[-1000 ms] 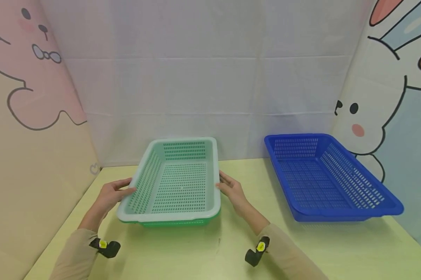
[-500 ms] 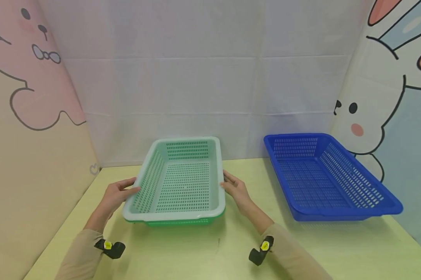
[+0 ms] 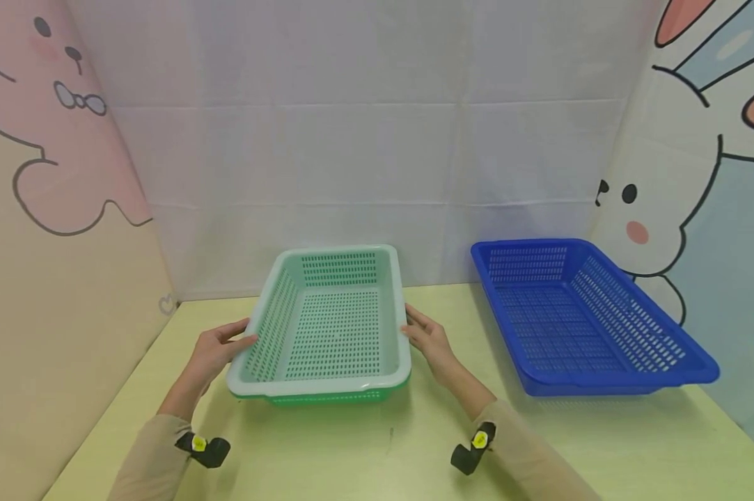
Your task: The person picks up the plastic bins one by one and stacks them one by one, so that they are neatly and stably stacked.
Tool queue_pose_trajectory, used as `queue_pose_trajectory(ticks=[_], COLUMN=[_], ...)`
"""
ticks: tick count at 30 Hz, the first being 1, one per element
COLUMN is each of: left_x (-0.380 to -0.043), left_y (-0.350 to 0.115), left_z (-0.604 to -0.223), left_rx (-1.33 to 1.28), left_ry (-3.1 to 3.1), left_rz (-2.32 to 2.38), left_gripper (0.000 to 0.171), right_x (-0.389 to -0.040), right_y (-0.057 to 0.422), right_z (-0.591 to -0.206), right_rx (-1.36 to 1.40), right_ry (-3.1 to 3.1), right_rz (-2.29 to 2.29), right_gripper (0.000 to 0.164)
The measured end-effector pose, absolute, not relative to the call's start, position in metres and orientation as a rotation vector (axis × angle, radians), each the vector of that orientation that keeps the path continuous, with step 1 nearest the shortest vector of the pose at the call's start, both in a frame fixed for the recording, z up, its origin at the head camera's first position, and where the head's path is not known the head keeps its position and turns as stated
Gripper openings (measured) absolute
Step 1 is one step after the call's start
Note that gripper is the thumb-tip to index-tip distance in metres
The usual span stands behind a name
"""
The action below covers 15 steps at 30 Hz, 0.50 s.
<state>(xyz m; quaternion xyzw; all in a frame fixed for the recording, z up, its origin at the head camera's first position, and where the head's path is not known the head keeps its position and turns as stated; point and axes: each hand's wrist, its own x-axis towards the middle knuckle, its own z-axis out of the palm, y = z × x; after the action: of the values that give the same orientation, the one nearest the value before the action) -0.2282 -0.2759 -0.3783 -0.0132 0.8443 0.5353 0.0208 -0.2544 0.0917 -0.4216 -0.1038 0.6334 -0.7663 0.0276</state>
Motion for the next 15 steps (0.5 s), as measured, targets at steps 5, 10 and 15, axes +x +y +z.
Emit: queue_pose_trajectory(ticks=[5, 10, 15], left_x=[-0.2278, -0.2271, -0.2276], left_y=[-0.2741, -0.2715, -0.2712], left_z=[-0.3794, -0.3801, -0.3802], left_rx=[-0.045, -0.043, -0.022], left_ry=[2.596, 2.598, 2.622], left_rz=[1.696, 1.702, 1.670], left_gripper=[0.066, 0.066, 0.066], right_x=[-0.2548, -0.2541, -0.2523], right_y=[0.0930, 0.0941, 0.0941], right_z=[-0.4227, -0.4233, -0.4231], right_rx=[-0.292, -0.289, -0.295], right_ry=[1.954, 1.956, 1.982], right_rz=[-2.374, -2.382, -2.386], right_gripper=[0.055, 0.056, 0.055])
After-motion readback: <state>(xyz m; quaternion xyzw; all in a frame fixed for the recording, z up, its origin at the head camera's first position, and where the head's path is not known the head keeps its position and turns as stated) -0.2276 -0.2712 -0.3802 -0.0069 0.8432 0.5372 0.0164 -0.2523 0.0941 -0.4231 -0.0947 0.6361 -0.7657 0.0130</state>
